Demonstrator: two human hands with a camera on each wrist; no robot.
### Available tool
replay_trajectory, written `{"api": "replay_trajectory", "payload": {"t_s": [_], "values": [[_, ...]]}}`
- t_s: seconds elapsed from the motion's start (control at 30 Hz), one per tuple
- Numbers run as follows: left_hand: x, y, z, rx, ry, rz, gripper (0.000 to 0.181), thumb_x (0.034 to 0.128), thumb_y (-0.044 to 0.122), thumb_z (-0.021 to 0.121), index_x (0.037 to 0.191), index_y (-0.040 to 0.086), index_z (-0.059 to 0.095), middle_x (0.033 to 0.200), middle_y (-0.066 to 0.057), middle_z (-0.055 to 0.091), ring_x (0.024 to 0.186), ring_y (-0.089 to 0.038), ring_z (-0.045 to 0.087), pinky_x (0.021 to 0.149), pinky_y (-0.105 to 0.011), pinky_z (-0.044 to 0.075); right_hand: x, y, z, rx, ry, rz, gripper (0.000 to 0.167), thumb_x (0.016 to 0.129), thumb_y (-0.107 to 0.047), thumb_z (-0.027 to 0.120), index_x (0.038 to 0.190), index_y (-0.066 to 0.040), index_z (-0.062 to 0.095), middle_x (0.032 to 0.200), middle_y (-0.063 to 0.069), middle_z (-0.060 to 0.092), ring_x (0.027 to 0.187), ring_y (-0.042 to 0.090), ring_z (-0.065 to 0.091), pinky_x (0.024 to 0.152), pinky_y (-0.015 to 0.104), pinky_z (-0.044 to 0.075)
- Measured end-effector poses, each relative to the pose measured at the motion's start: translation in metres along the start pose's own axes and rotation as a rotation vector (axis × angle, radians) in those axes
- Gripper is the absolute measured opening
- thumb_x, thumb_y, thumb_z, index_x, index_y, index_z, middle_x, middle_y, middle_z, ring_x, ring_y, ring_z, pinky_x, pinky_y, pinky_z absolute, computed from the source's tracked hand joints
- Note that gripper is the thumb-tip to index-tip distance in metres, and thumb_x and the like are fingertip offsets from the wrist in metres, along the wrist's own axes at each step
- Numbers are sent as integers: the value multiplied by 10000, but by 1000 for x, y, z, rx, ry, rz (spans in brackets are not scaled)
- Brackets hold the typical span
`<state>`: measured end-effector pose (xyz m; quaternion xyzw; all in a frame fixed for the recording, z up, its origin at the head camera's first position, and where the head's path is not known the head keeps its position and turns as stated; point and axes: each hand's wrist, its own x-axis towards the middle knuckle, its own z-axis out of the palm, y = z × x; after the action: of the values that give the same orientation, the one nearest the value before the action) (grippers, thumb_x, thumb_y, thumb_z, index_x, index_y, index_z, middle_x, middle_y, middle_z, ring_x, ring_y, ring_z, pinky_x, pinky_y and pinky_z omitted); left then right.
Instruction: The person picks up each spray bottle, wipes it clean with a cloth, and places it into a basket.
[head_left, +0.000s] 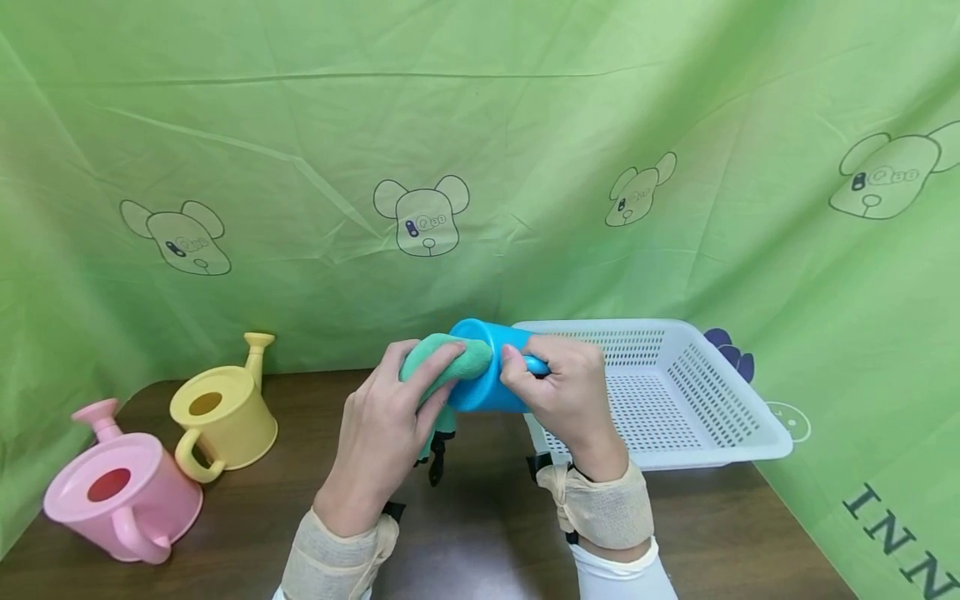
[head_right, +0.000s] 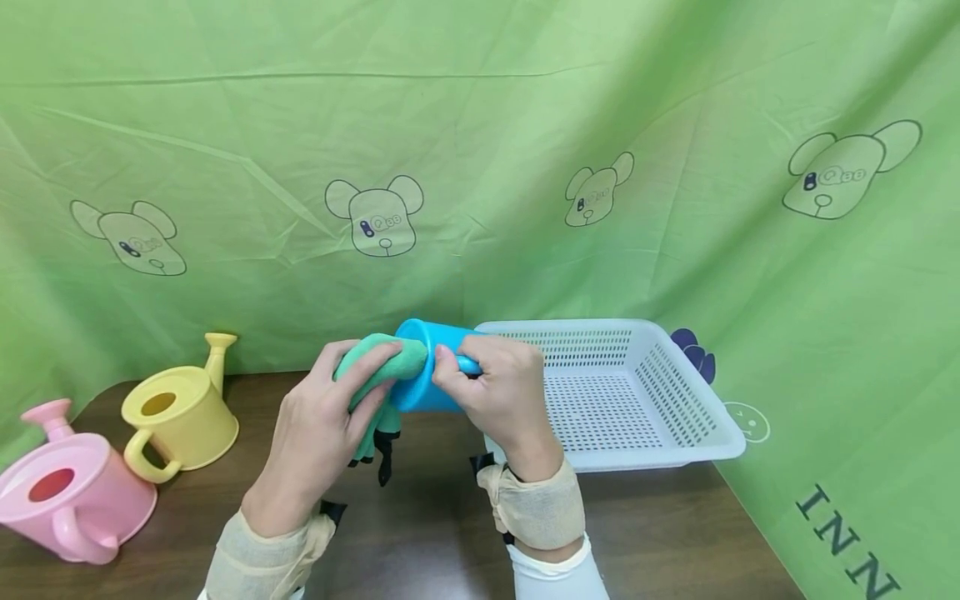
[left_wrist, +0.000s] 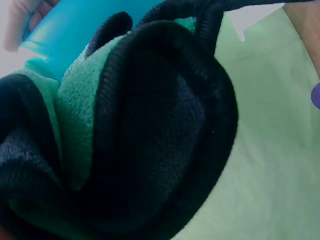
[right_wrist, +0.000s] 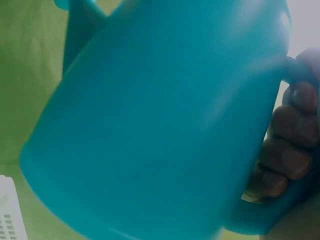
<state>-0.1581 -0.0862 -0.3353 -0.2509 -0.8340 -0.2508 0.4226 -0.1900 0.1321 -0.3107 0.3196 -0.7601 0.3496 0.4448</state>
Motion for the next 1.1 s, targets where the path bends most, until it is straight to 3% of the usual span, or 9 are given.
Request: {"api": "replay_trajectory", "payload": {"t_s": [0.3, 0.57, 0.83, 1.1], "values": [[0, -1, -3, 30, -4, -54, 470, 945, 221, 813, 1381, 313, 665, 1191, -135, 653, 873, -295, 738, 576, -432, 590, 0, 1, -2, 15, -53, -60, 406, 859, -106, 684, 546, -164, 430, 512, -48, 358, 495, 39, 313, 499, 152, 220], [-1, -2, -5, 39, -35, -112, 461, 953, 221, 803, 1380, 323, 661, 1212, -130, 652, 861, -302, 734, 579, -436, 585, -1, 2, -5, 54, -60, -21, 367, 850, -95, 694, 551, -152, 488, 523, -43, 448, 498, 45, 403, 483, 164, 310], [-3, -2, -6, 10, -121, -89, 439, 963, 246, 794, 1368, 347, 656, 1188, -90, 655, 782, -224, 728, 557, -378, 549, -1, 6, -5, 0, 25, 38, 438, 864, -121, 699, 532, -131, 414, 505, -33, 364, 481, 66, 366, 470, 184, 289], [-1, 1, -7, -72, -175, -60, 433, 973, 268, 781, 1378, 350, 653, 1227, -79, 653, 835, -198, 735, 670, -387, 603, -2, 9, -7, 24, 202, 135, 440, 856, -143, 681, 510, -118, 409, 501, -17, 296, 490, 88, 305, 501, 172, 228]]}}
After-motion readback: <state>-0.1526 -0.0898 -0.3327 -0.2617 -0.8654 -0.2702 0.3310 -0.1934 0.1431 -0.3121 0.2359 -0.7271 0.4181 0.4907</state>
